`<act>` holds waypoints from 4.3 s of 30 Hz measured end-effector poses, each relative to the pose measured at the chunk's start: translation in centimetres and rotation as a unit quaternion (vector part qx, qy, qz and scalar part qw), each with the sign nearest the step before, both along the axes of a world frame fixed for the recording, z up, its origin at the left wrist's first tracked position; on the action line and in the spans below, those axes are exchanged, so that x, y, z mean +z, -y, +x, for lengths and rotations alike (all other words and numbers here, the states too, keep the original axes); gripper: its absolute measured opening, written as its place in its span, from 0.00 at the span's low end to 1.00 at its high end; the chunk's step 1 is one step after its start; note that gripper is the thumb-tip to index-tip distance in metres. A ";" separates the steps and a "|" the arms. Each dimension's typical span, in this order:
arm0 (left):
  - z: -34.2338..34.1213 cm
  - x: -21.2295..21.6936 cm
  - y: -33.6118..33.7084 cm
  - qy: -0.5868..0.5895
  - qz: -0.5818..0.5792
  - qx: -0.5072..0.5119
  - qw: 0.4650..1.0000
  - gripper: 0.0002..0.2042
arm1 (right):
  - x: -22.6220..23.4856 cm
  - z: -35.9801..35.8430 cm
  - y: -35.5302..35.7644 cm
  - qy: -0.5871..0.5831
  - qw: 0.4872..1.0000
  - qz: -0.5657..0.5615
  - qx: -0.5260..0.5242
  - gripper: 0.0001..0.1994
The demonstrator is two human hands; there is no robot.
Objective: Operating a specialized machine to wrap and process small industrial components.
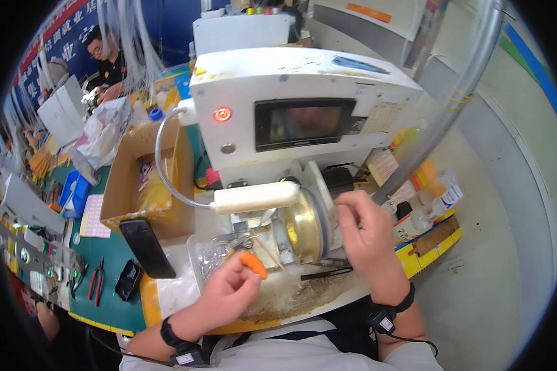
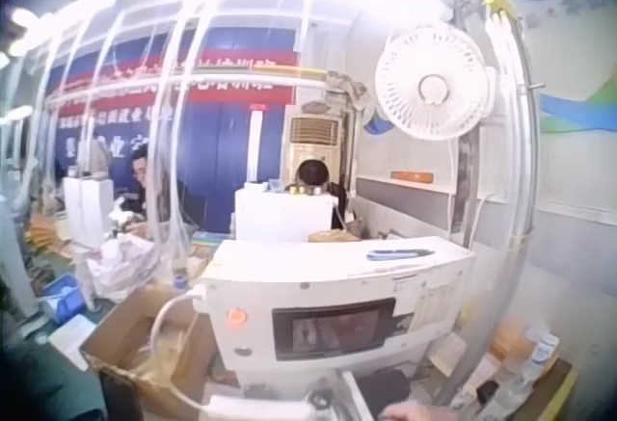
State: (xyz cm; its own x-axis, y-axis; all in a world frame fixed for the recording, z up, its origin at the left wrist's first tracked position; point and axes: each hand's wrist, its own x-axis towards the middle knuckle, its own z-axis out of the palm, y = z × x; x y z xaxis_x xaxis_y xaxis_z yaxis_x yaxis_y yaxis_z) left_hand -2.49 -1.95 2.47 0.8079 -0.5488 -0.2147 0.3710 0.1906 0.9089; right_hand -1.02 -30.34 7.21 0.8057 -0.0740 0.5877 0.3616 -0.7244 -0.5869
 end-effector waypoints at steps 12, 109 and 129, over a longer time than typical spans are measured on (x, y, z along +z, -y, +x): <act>3.8 -0.3 -3.9 0.386 0.296 0.229 0.843 0.03 | -3.8 -0.9 0.8 0.009 0.996 0.017 -0.085 0.09; 10.8 3.3 -0.6 0.474 0.244 -0.008 0.846 0.10 | -4.4 -2.4 -13.6 -0.288 0.467 0.817 0.176 0.03; 10.7 3.8 -0.5 0.646 0.367 0.097 0.662 0.12 | -5.5 -0.9 -14.5 -0.258 0.497 0.816 0.141 0.07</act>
